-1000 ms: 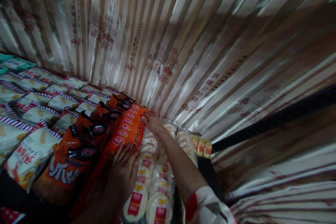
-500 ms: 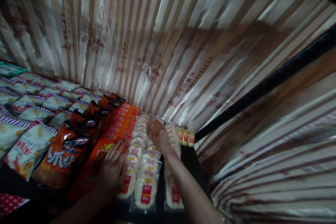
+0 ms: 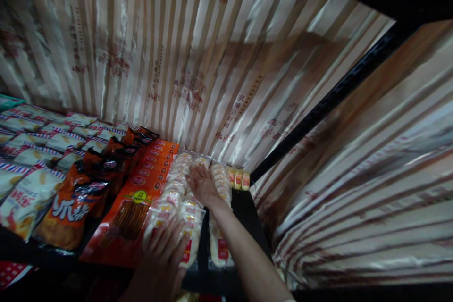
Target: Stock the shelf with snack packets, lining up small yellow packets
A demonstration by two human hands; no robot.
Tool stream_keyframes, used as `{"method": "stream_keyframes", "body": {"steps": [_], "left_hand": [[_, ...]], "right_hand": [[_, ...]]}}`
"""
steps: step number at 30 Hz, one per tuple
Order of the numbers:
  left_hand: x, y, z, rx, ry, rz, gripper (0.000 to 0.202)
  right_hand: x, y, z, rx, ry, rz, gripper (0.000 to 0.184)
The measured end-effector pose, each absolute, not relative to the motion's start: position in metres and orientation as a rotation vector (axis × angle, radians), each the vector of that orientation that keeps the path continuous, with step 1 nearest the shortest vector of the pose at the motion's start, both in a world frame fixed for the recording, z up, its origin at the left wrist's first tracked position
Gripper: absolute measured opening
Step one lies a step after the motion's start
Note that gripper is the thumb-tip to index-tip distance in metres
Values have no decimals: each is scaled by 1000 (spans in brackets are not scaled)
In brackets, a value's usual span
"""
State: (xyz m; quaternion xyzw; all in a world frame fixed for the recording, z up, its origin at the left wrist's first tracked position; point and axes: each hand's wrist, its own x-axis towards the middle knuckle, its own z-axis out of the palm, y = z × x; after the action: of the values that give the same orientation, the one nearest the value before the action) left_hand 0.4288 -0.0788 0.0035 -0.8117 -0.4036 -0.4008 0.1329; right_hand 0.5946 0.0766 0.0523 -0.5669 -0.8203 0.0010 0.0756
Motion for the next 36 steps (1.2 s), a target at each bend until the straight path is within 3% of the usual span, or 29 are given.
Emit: {"method": "stream_keyframes", "body": {"steps": [7, 14, 36], "left_hand": [[431, -73, -26, -2414, -1280, -1051, 65], [429, -68, -37, -2536, -1323, -894, 76], [436, -73, -22, -2497, -1453, -940, 70]], "right_hand": [[557, 106, 71, -1840, -2531, -2, 56], [552, 119, 61, -1830, -2613, -43, 53], [553, 127, 41, -1794, -2615, 1, 54]]}}
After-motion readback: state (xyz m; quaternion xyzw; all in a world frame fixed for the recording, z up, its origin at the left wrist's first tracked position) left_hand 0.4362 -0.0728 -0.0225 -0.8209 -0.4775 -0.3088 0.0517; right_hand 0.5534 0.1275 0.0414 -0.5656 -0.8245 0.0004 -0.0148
